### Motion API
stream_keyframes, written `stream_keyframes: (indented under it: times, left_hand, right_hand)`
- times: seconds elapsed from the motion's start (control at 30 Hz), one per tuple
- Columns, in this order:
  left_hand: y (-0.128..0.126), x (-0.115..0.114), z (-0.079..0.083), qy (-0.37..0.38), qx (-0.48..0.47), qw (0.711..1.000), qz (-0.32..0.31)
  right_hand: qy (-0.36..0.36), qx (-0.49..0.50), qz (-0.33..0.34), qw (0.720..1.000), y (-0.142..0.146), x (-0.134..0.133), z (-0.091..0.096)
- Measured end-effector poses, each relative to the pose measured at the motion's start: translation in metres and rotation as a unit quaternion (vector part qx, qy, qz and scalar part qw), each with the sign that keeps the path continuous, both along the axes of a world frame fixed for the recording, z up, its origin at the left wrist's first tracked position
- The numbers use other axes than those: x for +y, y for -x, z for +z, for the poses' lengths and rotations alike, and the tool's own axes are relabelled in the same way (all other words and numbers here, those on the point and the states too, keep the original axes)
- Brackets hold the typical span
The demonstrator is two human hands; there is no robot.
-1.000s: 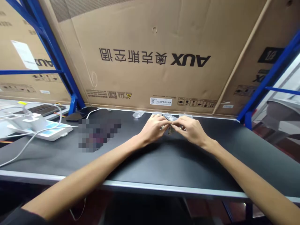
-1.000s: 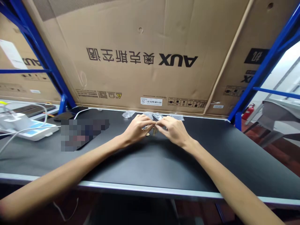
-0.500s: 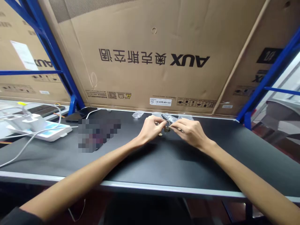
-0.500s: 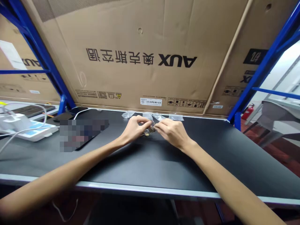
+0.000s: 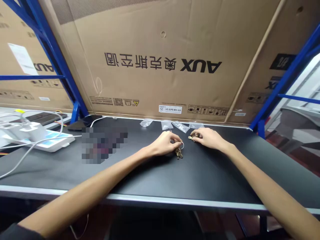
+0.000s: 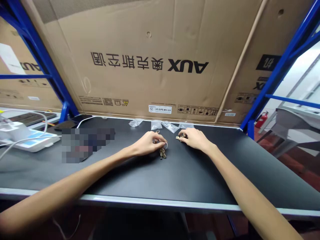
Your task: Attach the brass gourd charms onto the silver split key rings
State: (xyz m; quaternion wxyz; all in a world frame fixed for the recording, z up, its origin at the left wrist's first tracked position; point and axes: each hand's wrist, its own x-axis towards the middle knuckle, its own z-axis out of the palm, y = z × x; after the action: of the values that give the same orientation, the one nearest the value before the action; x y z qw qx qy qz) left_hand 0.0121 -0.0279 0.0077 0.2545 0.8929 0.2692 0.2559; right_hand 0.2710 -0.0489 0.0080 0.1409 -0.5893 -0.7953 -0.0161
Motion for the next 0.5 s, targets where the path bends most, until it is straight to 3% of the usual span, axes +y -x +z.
stream_keyframes:
  times: [0.13,0.27,0.4,0.5]
  left_hand:
    - [-0.002,0.004,-0.009,-0.102,0.028,0.993,0.041]
    - [0.004,0.017,-0.007,-0.173,0.055,0.980,0.078]
    - [0.019,0.034,0.001,-0.179,0.073,0.973,0.126]
    - [0.028,0.040,0.006,-0.125,0.114,0.982,0.088]
  right_hand:
    - [0.008,0.030,0.061,0.998,0.010,-0.002,-0.002]
    - [0.016,0.056,0.119,0.991,0.025,-0.009,0.000]
    - [0.002,0.048,0.123,0.991,0.030,-0.013,0.001]
    - [0.003,0.044,0.118,0.992,0.028,-0.013,0.001]
